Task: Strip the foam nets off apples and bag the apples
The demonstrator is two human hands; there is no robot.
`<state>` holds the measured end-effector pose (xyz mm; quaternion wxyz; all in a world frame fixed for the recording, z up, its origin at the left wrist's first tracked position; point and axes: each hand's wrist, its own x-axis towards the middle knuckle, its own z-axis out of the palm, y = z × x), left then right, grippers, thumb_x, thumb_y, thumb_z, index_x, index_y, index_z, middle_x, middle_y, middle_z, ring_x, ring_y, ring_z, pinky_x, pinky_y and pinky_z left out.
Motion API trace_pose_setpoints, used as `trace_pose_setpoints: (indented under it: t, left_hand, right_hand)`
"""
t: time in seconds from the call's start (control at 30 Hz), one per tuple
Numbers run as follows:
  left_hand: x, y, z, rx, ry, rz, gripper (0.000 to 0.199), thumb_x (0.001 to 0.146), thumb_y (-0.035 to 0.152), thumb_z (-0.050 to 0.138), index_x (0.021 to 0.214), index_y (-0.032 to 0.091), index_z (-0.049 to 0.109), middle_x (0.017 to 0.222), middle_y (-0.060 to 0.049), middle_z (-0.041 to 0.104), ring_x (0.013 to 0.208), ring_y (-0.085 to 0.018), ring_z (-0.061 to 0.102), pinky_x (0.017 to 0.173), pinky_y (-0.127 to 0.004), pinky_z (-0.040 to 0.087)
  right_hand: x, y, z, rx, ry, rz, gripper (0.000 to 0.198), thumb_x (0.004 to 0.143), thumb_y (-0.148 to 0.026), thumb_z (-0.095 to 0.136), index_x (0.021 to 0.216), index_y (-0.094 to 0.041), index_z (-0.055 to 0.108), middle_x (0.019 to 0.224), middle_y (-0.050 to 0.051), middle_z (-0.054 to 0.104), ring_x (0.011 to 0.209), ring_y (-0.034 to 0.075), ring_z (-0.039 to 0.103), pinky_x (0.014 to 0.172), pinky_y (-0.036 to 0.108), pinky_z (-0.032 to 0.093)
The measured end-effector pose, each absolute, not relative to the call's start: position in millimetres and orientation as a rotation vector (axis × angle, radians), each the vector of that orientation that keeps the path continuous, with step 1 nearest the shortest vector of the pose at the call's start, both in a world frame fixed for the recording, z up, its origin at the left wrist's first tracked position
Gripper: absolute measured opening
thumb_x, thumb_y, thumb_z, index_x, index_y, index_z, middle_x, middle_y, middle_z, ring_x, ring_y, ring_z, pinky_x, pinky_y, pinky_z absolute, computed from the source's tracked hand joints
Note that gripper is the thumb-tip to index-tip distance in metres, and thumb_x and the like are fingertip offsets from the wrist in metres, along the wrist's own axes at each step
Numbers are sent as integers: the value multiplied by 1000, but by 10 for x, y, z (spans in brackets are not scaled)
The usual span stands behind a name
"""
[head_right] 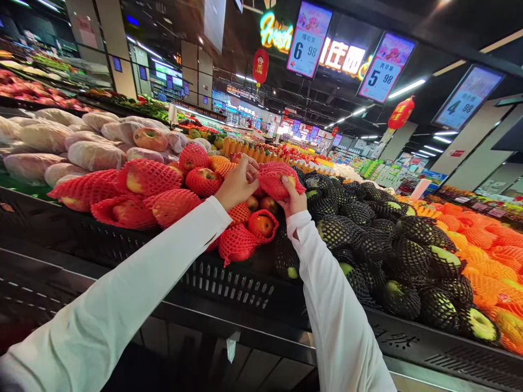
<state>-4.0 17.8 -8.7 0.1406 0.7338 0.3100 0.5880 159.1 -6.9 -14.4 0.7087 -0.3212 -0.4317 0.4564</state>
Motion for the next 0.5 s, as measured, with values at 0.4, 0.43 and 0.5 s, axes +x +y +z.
trace_pose_setpoints:
  t: [0.4,0.43,0.5]
  left_hand:
    - [-63,214,-99,2409,1054,1464,10,75,16,53,68,19,60,65,-2,58,63,-18,54,68,-32,44]
    - [-69,208,-92,2392,1100,1513,10,76,17,53,69,18,60,67,-3,59,65,-18,55,69,-32,44]
    - [-78,201,-82,2354,1178,1575,10,76,17,52,70,17,60,74,-5,61,70,-20,57,72,-34,46]
  right_hand:
    - [1543,-146,-118,-642,-1038,1113,22,70,-31,74,90,-22,67,84,-2,74,71,15,71,57,25,61]
    - [1537,-150,-112,-661,-1045,1123,22,70,-30,74,89,-22,67,82,-3,74,68,14,70,56,24,61]
    - [1529,-144,-104,-698,-1043,1120,22,70,-30,75,89,-22,68,81,-3,74,67,13,70,55,23,61]
